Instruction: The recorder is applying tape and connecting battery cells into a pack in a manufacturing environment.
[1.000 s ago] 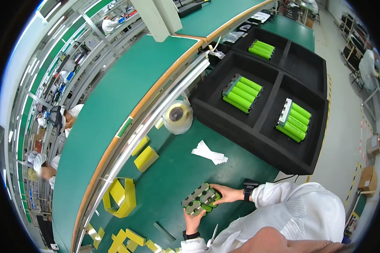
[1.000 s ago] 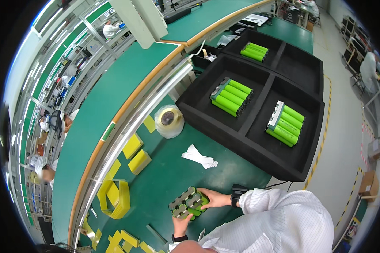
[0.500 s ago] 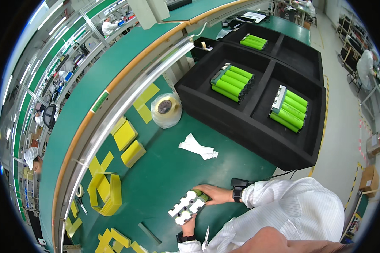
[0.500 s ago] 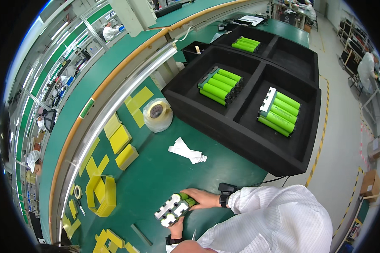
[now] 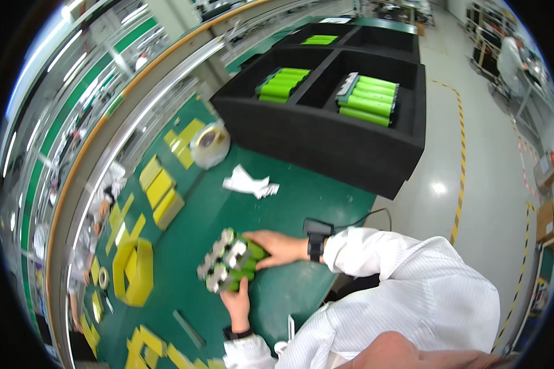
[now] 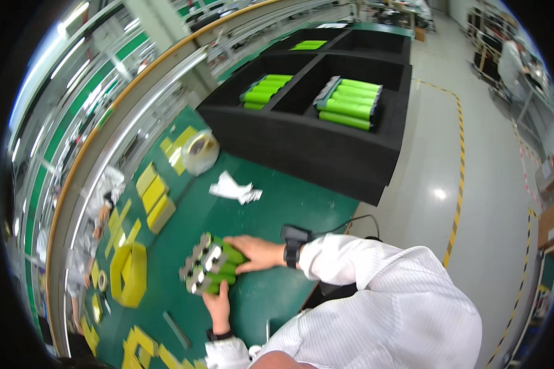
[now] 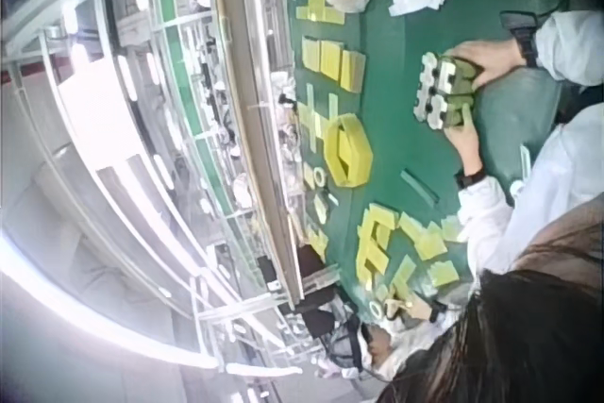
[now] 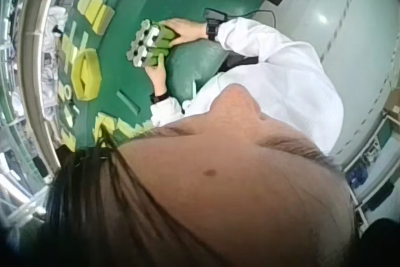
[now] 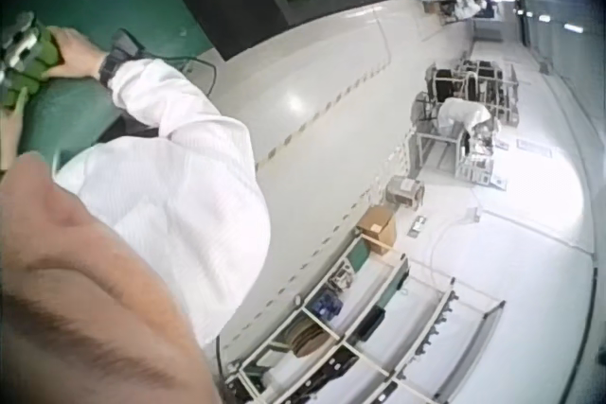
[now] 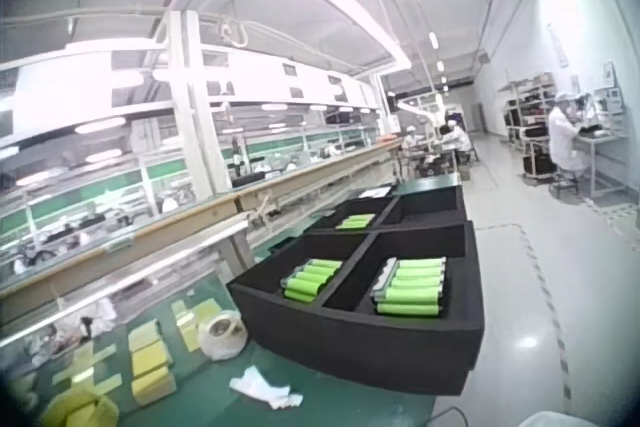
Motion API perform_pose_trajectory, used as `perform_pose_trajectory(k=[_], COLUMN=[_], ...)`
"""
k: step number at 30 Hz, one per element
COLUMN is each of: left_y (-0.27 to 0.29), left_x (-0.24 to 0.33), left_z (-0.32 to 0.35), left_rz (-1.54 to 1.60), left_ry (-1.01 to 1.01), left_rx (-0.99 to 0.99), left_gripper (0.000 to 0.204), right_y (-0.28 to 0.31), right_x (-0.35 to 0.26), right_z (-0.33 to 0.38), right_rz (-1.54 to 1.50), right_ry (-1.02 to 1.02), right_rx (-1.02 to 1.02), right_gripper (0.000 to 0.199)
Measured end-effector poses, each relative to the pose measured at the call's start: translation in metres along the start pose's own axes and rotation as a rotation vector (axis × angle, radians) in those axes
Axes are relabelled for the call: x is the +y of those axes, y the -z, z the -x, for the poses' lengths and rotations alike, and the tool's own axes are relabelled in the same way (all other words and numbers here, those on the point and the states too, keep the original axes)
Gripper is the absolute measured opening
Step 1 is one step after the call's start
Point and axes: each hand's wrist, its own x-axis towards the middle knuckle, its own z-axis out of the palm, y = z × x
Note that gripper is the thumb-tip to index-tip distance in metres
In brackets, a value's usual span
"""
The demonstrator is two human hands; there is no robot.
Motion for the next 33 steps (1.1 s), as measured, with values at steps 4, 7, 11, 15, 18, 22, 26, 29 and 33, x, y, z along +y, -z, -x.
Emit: perform_pose_trajectory(k=[4,7,11,15,18,22,26,29,33], left_y=[-0.008,0.001,0.027,0.076,0.119,0.177,0.231,0.25,0.257], left_x=[-0.011,-0.002,0.02,0.058,0.104,0.158,0.203,0.249,0.316], left_z=[-0.01,-0.004,0.038,0.114,0.19,0.294,0.387,0.418,0.418], left_rz=[0.076,-0.133,0.183,0.405,0.295,0.153,0.214,0.085,0.034], left_ry=[-0.072,-0.084,0.092,0.202,0.247,0.213,0.144,0.142,0.098], left_rx=[-0.012,0.049,0.076,0.267,0.57,0.97,1.259,1.464,1.545], left_gripper=[0.046,0.058,0.06,0.046,0.037,0.037,0.04,0.042,0.041], right_y=[0.006,0.003,-0.004,0.004,0.006,0.003,0.006,0.009,0.012], right_x=[-0.001,0.001,-0.002,-0.008,-0.005,0.003,0.004,0.013,0.02], right_z=[0.001,-0.001,0.003,0.008,0.01,0.01,0.007,0.009,0.013], right_rz=[0.121,0.131,0.129,0.106,0.105,0.098,0.041,0.023,-0.022], right_ry=[-0.034,-0.045,-0.07,-0.126,-0.107,-0.131,-0.114,-0.051,-0.025], right_rx=[0.013,0.037,0.032,0.012,0.018,0.002,-0.018,0.003,-0.008], right_gripper=[0.085,0.086,0.08,0.078,0.077,0.075,0.073,0.071,0.066])
